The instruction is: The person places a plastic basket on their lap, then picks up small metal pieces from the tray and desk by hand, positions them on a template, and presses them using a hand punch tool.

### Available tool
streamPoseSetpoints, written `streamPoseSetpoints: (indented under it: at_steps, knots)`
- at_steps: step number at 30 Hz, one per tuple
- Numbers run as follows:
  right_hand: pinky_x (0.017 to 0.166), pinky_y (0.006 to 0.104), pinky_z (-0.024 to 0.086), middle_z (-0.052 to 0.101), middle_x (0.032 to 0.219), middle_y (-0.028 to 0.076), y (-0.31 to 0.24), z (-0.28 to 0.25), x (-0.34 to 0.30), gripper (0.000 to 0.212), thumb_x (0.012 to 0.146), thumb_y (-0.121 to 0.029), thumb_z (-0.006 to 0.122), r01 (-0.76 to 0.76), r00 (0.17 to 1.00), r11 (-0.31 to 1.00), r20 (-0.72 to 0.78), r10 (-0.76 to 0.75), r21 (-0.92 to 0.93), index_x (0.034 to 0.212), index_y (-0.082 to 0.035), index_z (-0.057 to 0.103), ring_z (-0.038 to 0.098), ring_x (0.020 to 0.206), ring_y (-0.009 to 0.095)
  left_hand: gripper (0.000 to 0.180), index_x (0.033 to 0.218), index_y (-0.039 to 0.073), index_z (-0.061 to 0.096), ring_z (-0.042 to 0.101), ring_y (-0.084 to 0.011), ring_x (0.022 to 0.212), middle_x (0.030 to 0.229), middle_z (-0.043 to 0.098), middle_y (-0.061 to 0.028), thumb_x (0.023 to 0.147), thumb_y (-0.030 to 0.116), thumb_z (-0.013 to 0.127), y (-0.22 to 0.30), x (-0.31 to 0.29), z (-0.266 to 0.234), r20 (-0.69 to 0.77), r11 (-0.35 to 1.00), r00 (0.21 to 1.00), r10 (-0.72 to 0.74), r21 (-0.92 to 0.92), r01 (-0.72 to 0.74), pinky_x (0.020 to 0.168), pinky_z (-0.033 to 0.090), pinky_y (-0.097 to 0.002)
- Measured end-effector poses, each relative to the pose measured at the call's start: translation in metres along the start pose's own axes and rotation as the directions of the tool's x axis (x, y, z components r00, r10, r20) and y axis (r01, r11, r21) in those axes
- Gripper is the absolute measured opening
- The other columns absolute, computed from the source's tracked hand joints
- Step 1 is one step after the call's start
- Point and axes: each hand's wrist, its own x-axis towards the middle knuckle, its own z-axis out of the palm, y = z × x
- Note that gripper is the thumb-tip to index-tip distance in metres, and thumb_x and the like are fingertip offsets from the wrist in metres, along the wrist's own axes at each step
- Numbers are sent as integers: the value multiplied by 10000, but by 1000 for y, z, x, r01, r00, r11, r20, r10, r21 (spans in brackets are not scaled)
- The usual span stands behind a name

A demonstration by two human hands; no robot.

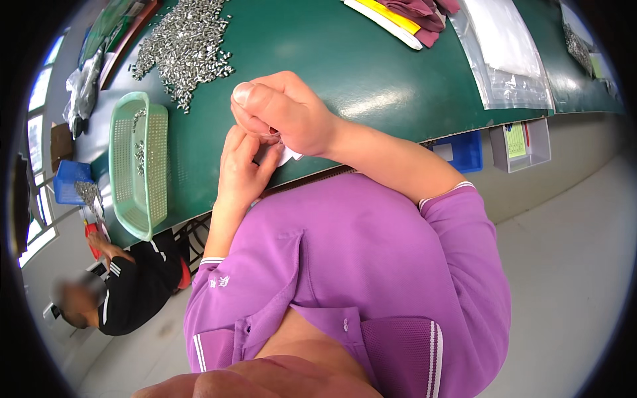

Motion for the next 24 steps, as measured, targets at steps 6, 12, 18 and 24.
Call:
streamPoseSetpoints:
  at_steps: [6, 12, 18, 24]
  knots:
    - [447, 233, 272, 352, 460, 5, -3, 1, -1, 439, 872, -272, 309, -70, 998, 997, -1, 70, -18, 474, -86, 321, 296, 468, 92, 158, 757, 33, 532, 488, -254, 722, 797, 529, -69, 650, 25, 648, -1, 1, 0, -13, 997, 997, 76, 26, -76, 639, 411, -341]
    - [453, 232, 274, 356, 457, 2, -2, 3, -1, 438, 869, -266, 316, -50, 999, 998, 15, 50, -30, 470, -86, 316, 307, 471, 93, 147, 769, 35, 538, 486, -260, 733, 805, 528, -69, 670, 46, 646, -2, 1, -1, 3, 997, 998, 66, 29, -66, 649, 413, -347]
    - [451, 236, 266, 356, 456, 7, 0, 2, -1, 439, 870, -261, 324, 4, 999, 1000, 41, -3, -25, 468, -84, 315, 305, 466, 95, 142, 792, 35, 550, 483, -261, 741, 812, 526, -70, 682, 53, 638, -3, 0, 0, 4, 996, 997, 76, 38, -76, 658, 416, -349]
    - [483, 225, 294, 364, 493, -19, 0, 3, -1, 403, 859, -241, 380, -61, 998, 998, 22, 60, 26, 494, -74, 342, 322, 494, 70, 141, 799, 33, 554, 481, -264, 744, 811, 527, -73, 686, 53, 637, -2, 0, 0, 6, 997, 998, 61, 45, -61, 661, 416, -348]
